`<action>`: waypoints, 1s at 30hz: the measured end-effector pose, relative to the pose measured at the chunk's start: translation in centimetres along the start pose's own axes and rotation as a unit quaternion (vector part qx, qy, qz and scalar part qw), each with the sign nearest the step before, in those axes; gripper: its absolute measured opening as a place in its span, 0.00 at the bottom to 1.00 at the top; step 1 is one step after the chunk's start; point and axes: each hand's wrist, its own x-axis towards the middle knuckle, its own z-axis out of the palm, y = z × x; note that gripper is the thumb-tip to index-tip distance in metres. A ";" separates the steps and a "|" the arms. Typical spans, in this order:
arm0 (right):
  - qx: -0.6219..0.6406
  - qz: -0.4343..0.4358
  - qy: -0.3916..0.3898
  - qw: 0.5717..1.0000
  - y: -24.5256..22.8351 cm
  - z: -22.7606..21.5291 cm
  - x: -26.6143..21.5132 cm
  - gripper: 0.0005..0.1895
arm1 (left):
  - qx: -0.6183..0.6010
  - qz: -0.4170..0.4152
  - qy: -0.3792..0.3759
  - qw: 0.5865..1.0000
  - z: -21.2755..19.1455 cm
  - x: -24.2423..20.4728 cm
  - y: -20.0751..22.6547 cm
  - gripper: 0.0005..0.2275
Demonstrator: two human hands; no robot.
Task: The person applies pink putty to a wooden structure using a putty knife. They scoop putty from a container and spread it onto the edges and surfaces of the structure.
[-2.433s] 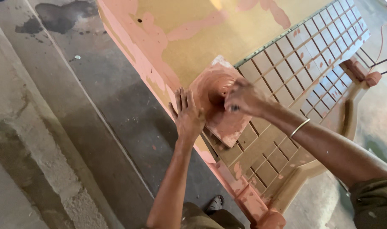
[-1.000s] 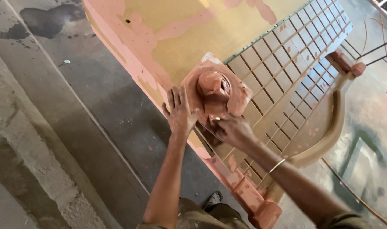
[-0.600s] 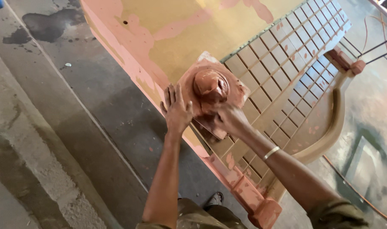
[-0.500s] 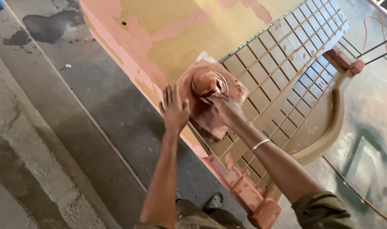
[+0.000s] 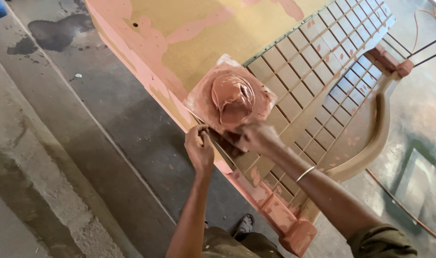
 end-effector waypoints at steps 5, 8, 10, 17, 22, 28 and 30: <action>0.098 0.297 -0.080 0.946 -0.3 -3.0 2.1 0.10 | -0.048 -0.107 0.001 0.993 -1.3 -0.8 0.1 0.06; 0.035 -0.041 0.122 0.991 -2.8 -1.7 1.7 0.19 | -0.076 -0.137 0.025 0.987 -2.0 -1.5 -0.5 0.07; 0.073 -0.017 0.101 0.992 -3.2 -2.2 3.2 0.23 | -0.064 -0.125 0.027 0.990 -2.4 -1.8 -1.2 0.07; 0.030 0.110 -0.141 0.984 -3.3 -3.8 3.3 0.12 | -0.128 -0.120 0.012 0.984 -3.6 -3.8 -2.6 0.11; -0.060 -0.036 0.133 0.989 -2.8 -1.0 0.9 0.26 | -0.177 -0.146 -0.005 0.973 -2.5 -6.0 -3.6 0.11; 0.031 0.116 0.006 0.993 1.5 -2.5 0.4 0.09 | -0.180 -0.184 -0.024 0.966 -1.9 -9.7 -2.8 0.13; 0.023 0.081 0.086 0.993 2.3 -1.6 0.2 0.11 | -0.174 -0.183 -0.022 0.967 -1.6 -11.3 -2.0 0.13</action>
